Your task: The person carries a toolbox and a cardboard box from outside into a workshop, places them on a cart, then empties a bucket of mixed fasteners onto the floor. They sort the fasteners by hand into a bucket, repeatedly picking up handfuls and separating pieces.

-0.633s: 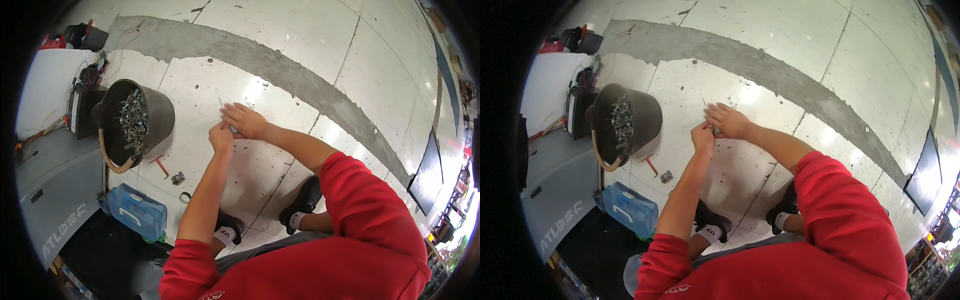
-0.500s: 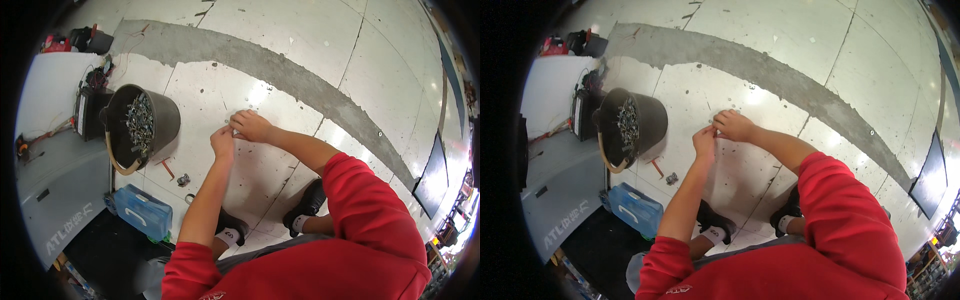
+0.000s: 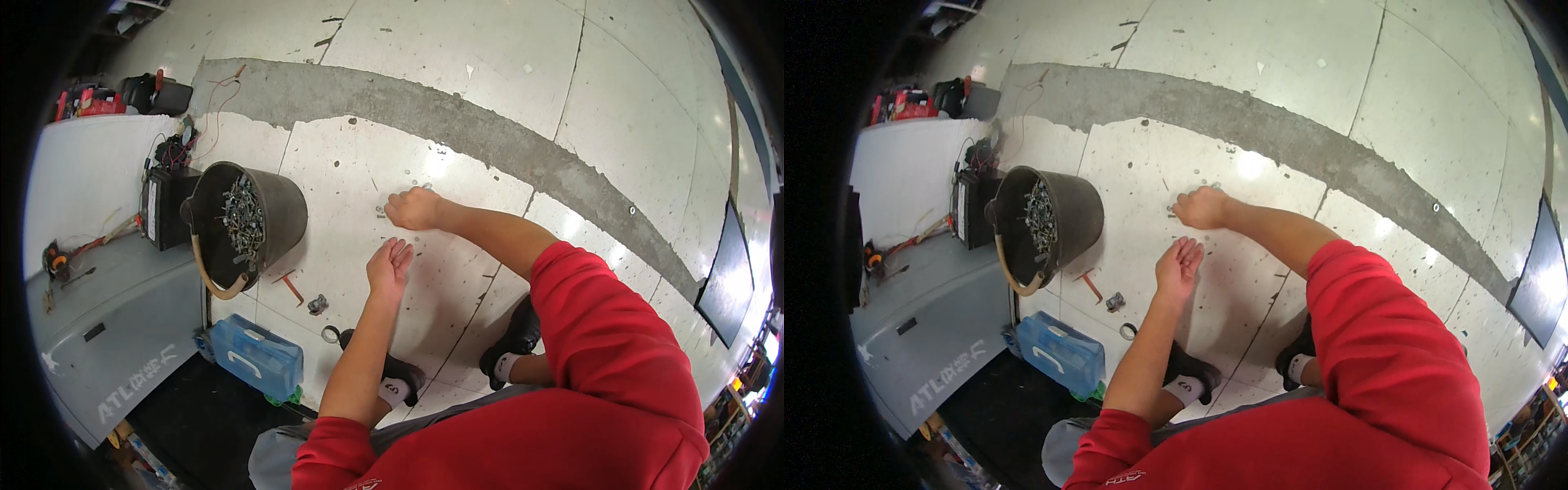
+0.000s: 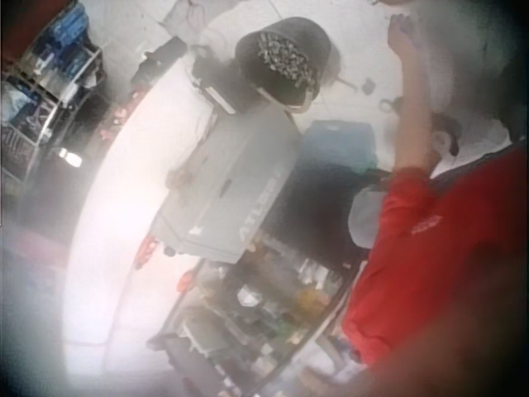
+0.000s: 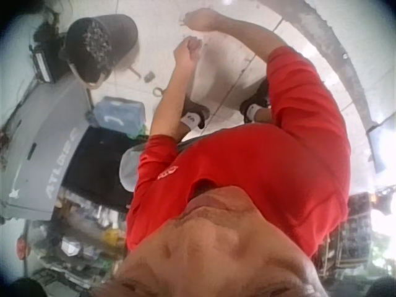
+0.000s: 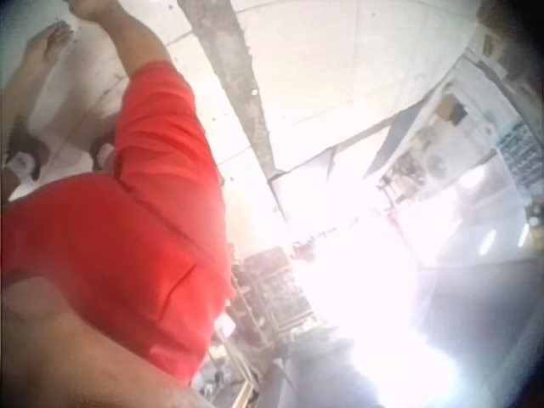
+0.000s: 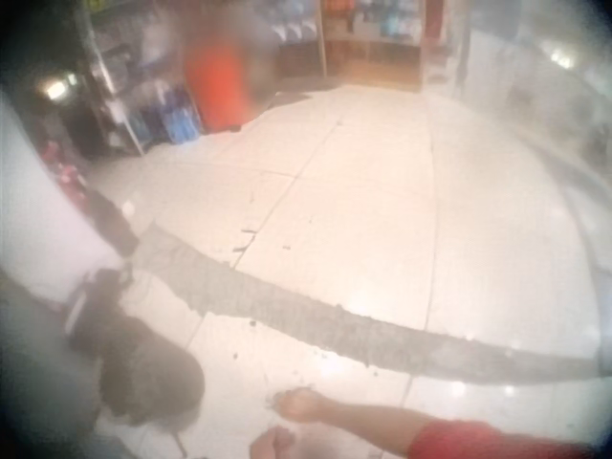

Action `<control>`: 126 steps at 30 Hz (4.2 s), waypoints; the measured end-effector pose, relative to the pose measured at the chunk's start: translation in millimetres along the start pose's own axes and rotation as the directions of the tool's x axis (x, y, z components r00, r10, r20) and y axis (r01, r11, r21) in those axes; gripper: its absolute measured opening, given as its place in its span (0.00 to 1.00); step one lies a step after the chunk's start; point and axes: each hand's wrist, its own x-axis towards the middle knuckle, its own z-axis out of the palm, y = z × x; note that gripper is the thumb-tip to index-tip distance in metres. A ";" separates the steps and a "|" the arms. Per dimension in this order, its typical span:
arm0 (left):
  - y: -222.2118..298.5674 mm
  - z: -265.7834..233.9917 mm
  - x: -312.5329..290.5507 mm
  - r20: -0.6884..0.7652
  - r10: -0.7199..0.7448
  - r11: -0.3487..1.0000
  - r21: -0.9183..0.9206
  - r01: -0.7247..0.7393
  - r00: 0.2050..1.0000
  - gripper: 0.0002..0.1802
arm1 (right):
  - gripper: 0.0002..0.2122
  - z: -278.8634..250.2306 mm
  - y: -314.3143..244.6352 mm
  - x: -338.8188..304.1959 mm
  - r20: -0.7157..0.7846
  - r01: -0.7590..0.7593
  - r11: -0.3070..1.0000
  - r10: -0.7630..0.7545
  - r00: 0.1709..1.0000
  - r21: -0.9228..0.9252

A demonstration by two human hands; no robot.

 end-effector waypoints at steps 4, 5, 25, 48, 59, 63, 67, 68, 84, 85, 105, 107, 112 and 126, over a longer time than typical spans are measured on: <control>15.9 -4.7 -1.1 0.283 -0.043 0.978 -0.184 0.098 0.958 0.26 | 0.08 -14.6 -39.8 16.4 -0.261 -0.031 0.965 0.101 0.960 0.259; 22.2 -5.8 -0.8 0.351 -0.008 0.971 -0.223 0.092 0.936 0.27 | 0.08 -17.8 -57.9 20.8 -0.249 -0.024 0.943 0.112 0.962 0.331; 160.3 -7.6 -213.6 0.299 -0.006 0.894 -0.426 0.139 0.954 0.17 | 0.08 -188.2 -134.2 10.7 -0.530 -0.221 0.650 0.736 0.420 0.727; 201.8 -126.2 -86.2 0.733 0.625 -0.640 0.679 -0.361 0.270 0.13 | 0.10 -96.8 -112.4 70.8 -0.035 -0.561 0.822 0.566 0.823 0.097; 294.2 -262.6 -109.3 0.553 0.664 -0.577 0.807 -0.127 0.503 0.07 | 0.13 -138.5 -264.5 144.4 0.116 -0.664 0.672 0.669 0.734 0.328; 272.6 -143.3 -359.7 0.622 0.620 -0.454 0.782 -0.428 0.478 0.06 | 0.12 -445.8 -406.7 71.6 0.038 -0.344 0.282 0.721 0.692 0.896; 243.8 208.8 -595.4 0.755 0.643 -0.538 0.565 -0.626 0.129 0.09 | 0.12 -868.4 -367.1 -2.2 -0.034 -0.030 0.129 0.468 0.883 0.991; 241.3 296.0 -642.0 0.743 0.670 -0.560 0.496 -0.663 -0.009 0.10 | 0.13 -955.2 -336.1 -21.7 -0.070 -0.025 0.196 0.463 0.884 0.980; -251.6 684.7 -873.5 0.737 0.457 -0.330 0.660 -0.675 0.498 0.07 | 0.17 -926.5 -128.0 -762.8 0.073 -0.702 0.653 0.716 0.695 0.285; -318.7 707.0 -856.3 0.706 0.505 -0.275 0.676 -0.683 0.496 0.08 | 0.13 -903.8 -103.0 -811.8 0.042 -0.712 0.643 0.733 0.679 0.280; 201.0 -255.3 -42.4 0.210 0.039 0.941 -0.336 0.035 0.977 0.11 | 0.09 1.6 -383.0 215.3 -0.031 -0.420 0.353 0.795 0.605 0.836; 213.1 -274.8 -46.2 0.242 -0.084 0.900 -0.398 0.178 0.967 0.11 | 0.11 -5.8 -405.6 223.2 -0.102 -0.419 0.536 0.696 0.711 0.733; 211.1 -281.4 -83.9 0.309 -0.019 0.933 -0.337 0.128 0.951 0.10 | 0.17 -54.8 -414.4 204.0 -0.092 -0.169 0.955 0.196 0.976 0.244; 222.3 -369.6 -91.1 0.322 -0.028 0.999 -0.032 0.041 0.946 0.11 | 0.08 4.7 -339.4 230.9 0.162 -0.437 0.899 0.428 0.889 0.026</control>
